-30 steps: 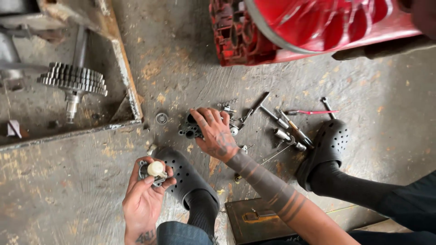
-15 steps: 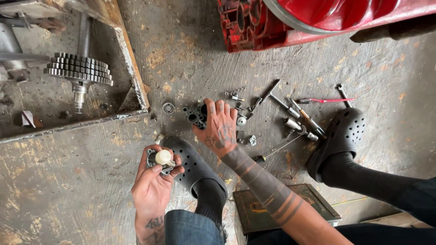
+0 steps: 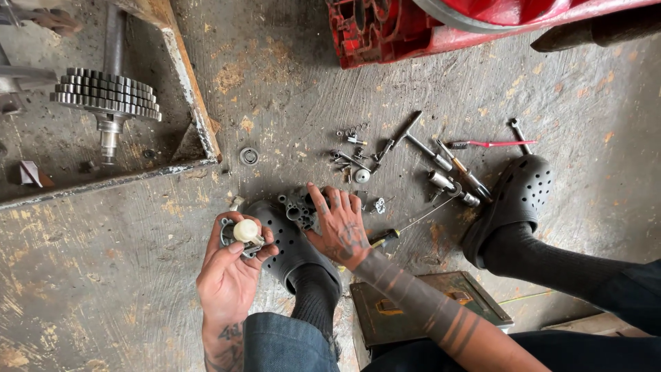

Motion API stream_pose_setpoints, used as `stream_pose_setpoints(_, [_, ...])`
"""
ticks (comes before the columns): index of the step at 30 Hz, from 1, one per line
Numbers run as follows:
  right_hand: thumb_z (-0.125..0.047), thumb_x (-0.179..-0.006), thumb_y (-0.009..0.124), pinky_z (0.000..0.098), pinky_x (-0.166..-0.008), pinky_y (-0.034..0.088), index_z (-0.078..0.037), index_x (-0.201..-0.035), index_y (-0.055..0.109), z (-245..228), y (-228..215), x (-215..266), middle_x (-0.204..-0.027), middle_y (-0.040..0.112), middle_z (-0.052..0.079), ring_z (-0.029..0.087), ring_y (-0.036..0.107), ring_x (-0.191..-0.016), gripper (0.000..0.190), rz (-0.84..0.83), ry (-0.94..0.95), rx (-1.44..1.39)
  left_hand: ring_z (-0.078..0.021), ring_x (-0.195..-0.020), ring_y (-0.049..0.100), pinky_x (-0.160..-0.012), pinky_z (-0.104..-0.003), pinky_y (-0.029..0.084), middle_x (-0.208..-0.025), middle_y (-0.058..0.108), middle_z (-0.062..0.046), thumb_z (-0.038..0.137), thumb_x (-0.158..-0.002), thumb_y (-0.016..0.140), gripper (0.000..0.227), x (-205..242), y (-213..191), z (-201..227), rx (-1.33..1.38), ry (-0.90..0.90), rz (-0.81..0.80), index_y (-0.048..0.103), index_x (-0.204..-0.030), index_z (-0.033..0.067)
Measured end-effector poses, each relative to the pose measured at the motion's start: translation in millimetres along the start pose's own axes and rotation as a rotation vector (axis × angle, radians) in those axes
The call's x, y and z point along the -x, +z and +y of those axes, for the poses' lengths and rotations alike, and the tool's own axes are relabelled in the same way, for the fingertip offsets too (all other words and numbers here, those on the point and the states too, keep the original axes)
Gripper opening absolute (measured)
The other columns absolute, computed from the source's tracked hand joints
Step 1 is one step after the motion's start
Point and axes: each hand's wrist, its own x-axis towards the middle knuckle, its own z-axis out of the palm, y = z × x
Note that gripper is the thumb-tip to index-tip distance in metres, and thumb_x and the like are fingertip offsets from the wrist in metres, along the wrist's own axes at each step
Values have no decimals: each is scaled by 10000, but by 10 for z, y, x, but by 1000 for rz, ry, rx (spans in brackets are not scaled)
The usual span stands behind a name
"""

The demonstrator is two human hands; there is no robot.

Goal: The person sits on the floor and assembles small engine components, including a white plastic part and metal rings. They use a screwdriver to manipulate parts within a metal housing and handle various small screws and washers scattered on the floor.

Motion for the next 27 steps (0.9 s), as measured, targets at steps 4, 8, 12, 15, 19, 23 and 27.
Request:
stream_pose_setpoints(4, [-412, -632, 883, 459, -984, 345, -87, -1473, 417, 77, 15, -73, -1189, 518, 113, 276, 514, -1033, 1016, 13, -59, -18, -344, -1038, 593, -824, -424, 554, -1153, 573, -215, 25, -875, 485, 431, -1, -6, 2, 22, 9, -11, 483, -1306, 9])
stream_pose_setpoints(8, [-413, -657, 828, 465, -976, 339, -56, -1423, 459, 57, -6, -165, -1148, 537, 114, 263, 517, -985, 922, 84, -59, -63, -338, -1040, 596, -823, -416, 553, -1140, 574, -201, 45, -880, 486, 429, 5, 0, 38, -7, 16, -11, 479, -1308, 9])
stream_pose_setpoints(12, [-426, -636, 849, 453, -944, 338, -71, -1450, 438, 62, 11, -288, -1146, 540, 100, 255, 518, -963, 978, 169, -25, -53, -330, -1023, 601, -810, -407, 556, -1112, 573, -198, 48, -864, 492, 431, 22, -21, 46, -6, 11, 4, 486, -1293, 10])
stream_pose_setpoints(15, [-359, -662, 860, 448, -957, 359, -66, -1412, 475, 59, -101, -380, -1127, 559, 110, 277, 552, -974, 893, 246, 3, -61, -324, -1023, 612, -813, -399, 578, -1106, 579, -204, 47, -885, 488, 410, 18, -40, 46, -6, 28, -9, 483, -1292, -5])
stream_pose_setpoints(19, [-414, -756, 842, 466, -1014, 323, -40, -1508, 381, 118, -170, -293, -1328, 559, 138, 277, 558, -1107, 959, 195, 8, -102, -325, -1027, 603, -815, -404, 564, -1109, 573, -203, 58, -883, 485, 410, 34, -42, 52, -18, 20, 8, 480, -1289, 3])
stream_pose_setpoints(23, [-433, -876, 767, 501, -1032, 297, -30, -1584, 256, 333, -83, 64, -1398, 501, 181, 289, 513, -1191, 962, 170, -94, -117, -325, -1029, 612, -814, -407, 566, -1113, 590, -209, 38, -884, 496, 409, 25, -13, 49, 13, 14, -4, 494, -1291, 2])
stream_pose_setpoints(27, [-333, -933, 702, 491, -991, 312, -38, -1560, 309, 620, -89, 484, -1290, 539, 144, 257, 522, -1077, 796, 134, -184, -97, -324, -1025, 612, -814, -401, 560, -1110, 590, -211, 39, -890, 486, 405, 43, -37, 43, 19, 17, 9, 484, -1293, 3])
